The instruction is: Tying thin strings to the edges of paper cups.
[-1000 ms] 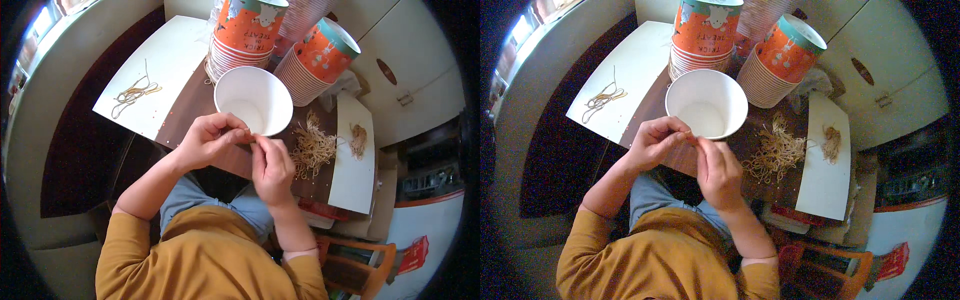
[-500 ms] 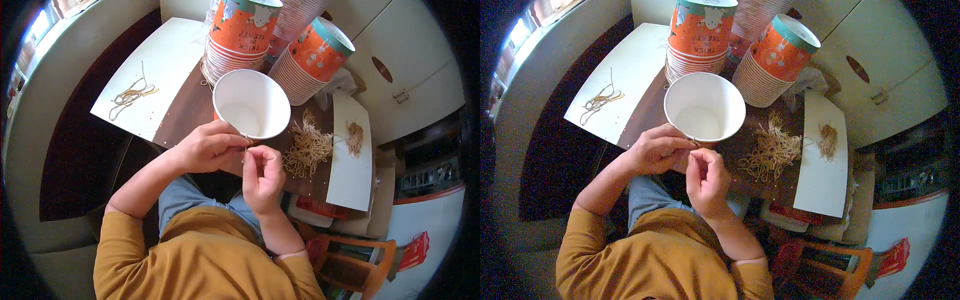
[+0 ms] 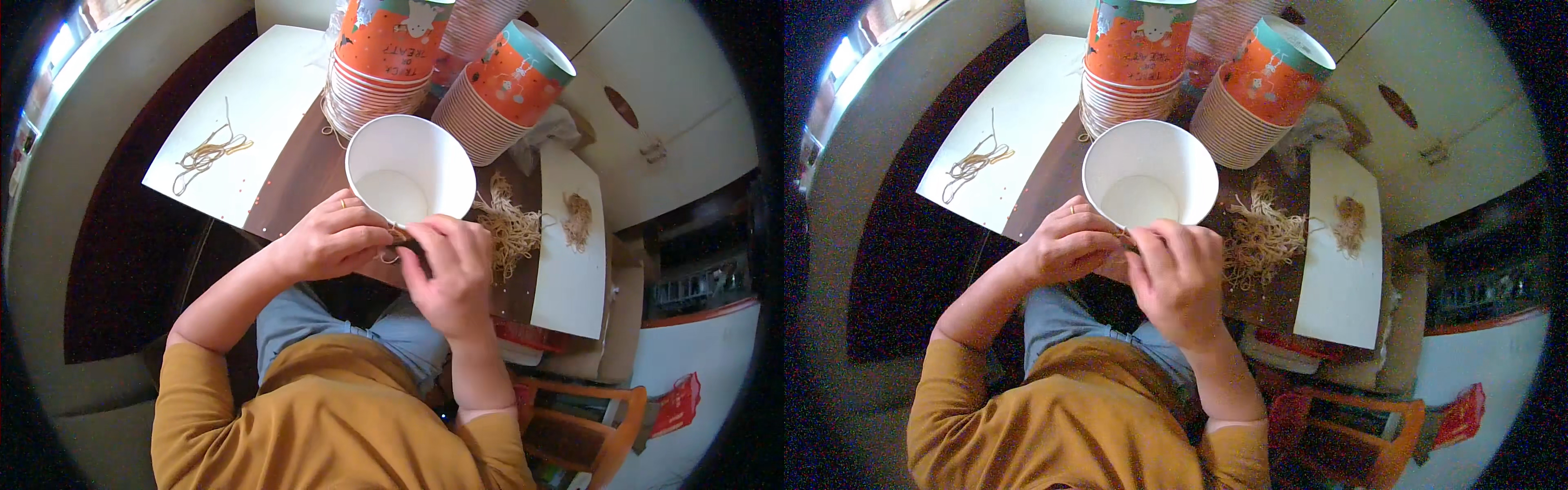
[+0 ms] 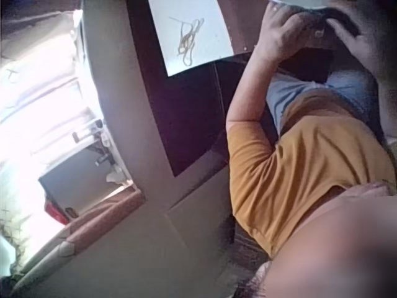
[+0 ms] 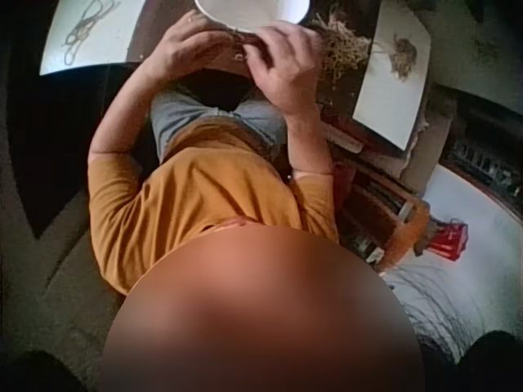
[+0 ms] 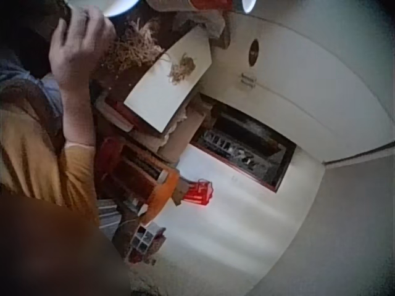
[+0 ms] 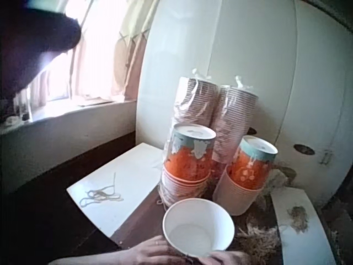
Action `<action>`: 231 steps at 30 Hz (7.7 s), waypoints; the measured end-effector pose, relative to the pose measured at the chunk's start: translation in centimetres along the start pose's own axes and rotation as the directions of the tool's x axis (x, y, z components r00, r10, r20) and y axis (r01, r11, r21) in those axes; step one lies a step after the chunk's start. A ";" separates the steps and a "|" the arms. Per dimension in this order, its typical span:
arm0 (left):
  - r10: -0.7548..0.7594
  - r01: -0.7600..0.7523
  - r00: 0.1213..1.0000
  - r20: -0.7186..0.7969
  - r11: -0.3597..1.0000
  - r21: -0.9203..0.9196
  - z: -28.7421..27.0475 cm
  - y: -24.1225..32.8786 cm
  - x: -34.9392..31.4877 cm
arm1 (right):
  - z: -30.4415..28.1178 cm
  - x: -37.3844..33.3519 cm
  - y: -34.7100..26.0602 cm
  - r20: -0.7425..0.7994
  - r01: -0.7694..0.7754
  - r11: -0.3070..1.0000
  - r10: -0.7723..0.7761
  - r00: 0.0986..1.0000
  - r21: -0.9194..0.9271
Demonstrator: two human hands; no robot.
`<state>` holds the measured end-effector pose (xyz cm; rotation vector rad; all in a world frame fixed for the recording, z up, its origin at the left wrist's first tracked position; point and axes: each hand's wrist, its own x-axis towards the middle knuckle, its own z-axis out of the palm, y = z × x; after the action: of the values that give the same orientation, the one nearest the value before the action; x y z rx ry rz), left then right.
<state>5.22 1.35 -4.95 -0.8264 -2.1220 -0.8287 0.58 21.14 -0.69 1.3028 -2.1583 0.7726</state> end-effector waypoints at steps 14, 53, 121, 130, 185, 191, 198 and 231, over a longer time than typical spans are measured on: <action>-0.338 0.458 0.847 -0.410 0.856 0.240 3.7 4.0 -1.1 | 6.0 -3.1 -1.8 -0.143 -0.284 0.938 0.314 0.939 0.199; -0.863 0.572 0.496 -0.096 0.408 -0.712 1.0 3.8 -1.7 | 9.0 -1.8 -0.7 0.727 -0.386 -0.644 0.422 0.541 0.661; -0.813 0.809 0.575 -0.094 0.582 -0.082 0.0 4.0 1.8 | 7.9 -1.7 -1.7 0.526 -0.431 -0.313 0.614 0.588 0.846; -0.889 0.759 0.458 -0.013 0.399 -0.514 -0.4 3.3 0.3 | 8.1 -1.8 -0.7 0.362 -0.511 0.074 0.620 0.696 0.857; -0.866 0.829 0.492 -0.093 0.499 -0.253 1.6 2.8 0.5 | 7.6 -1.6 1.0 0.309 -0.634 0.361 0.643 0.700 0.684; -0.879 0.811 0.472 0.072 0.401 -0.427 -0.4 4.3 0.5 | 7.0 -1.6 1.6 0.252 -0.612 0.373 0.672 0.696 0.697; -0.823 0.799 0.560 0.096 0.507 -0.323 -1.4 6.5 0.3 | 5.5 -2.3 -0.4 -0.240 -0.072 0.986 0.107 0.965 0.152; -0.645 0.773 0.615 0.454 0.608 -0.184 -8.9 6.6 6.6 | -5.3 3.9 4.0 0.573 -0.438 0.572 -0.069 0.817 0.693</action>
<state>9.88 0.53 7.07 -0.2261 -2.7124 -1.6516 -3.98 23.91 4.83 1.9260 -2.5130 1.8502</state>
